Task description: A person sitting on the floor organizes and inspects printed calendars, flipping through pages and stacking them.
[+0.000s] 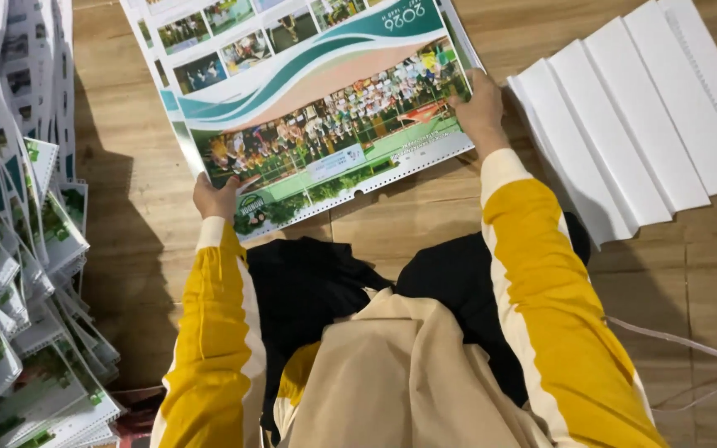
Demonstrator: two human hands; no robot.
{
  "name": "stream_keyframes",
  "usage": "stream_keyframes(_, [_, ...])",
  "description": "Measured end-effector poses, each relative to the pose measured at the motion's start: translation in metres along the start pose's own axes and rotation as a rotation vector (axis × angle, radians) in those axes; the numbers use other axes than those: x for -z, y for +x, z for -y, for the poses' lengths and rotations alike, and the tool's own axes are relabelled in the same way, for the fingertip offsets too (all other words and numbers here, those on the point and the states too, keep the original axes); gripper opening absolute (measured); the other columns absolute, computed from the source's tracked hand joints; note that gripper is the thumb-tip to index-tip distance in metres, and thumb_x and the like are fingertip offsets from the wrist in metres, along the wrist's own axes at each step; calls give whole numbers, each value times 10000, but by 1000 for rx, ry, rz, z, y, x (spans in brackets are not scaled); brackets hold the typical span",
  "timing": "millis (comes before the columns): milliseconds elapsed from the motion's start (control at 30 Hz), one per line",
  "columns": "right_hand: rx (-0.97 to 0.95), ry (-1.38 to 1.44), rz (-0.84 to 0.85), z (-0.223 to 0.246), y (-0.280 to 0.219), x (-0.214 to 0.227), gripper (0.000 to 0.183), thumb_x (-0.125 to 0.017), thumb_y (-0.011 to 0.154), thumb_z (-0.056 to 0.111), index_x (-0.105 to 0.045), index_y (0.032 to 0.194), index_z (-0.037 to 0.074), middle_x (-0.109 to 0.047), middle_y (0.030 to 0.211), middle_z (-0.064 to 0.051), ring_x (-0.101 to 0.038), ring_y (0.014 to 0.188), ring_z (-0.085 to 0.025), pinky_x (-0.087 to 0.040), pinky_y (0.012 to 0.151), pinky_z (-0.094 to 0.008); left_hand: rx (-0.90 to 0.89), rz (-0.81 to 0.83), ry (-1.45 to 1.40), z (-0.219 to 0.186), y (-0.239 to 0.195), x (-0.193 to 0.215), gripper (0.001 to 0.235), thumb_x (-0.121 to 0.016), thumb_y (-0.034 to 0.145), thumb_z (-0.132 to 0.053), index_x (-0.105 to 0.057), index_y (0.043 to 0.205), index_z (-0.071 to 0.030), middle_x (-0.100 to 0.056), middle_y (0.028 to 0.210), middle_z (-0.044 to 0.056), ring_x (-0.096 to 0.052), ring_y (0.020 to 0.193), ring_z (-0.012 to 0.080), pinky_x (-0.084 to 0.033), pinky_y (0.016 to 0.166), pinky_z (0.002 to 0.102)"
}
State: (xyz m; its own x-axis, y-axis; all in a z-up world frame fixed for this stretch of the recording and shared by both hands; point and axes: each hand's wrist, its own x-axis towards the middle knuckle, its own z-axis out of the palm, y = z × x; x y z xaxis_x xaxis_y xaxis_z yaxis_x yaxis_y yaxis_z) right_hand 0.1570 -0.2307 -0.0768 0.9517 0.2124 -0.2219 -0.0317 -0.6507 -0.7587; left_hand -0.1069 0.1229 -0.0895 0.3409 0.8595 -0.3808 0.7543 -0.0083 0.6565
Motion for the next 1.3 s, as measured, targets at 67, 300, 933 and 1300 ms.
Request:
stream_keyframes(67, [28,-113,-39,-19,10,4,401,-667,799,132,-514,1162,57,-527,1151,-158,-491,1066,-323,-411,837,-460,10,14,20,-6,3,-1,638,-653,821,-177,-308,1331,-11,-342,1368,155,-356,1249,297,-352,1002,375])
stream_keyframes(300, [251,-329,-415,-157,36,87,295,-689,772,121,-586,1030,23,-536,976,-210,-523,885,-381,-398,800,-426,31,-46,212,-1,10,2,668,-720,763,-315,-409,1259,7,-466,1255,157,-461,1135,316,-403,920,376])
stream_keyframes(933, [-126,-611,-538,-282,-14,226,471,-673,841,318,-495,1208,83,-579,1122,-220,-506,1006,-390,-303,841,-463,-358,-258,700,-35,-53,-23,594,-626,837,-365,-398,1242,5,-377,1281,211,-403,1098,406,-360,885,536])
stream_keyframes(1300, [425,67,-1009,-203,-7,196,173,-676,690,-5,-624,794,123,-626,772,-8,-578,675,-165,-431,624,-258,-641,425,-44,-96,-168,-86,393,-526,873,-250,-489,1206,-46,-511,1156,117,-543,936,215,-482,740,331])
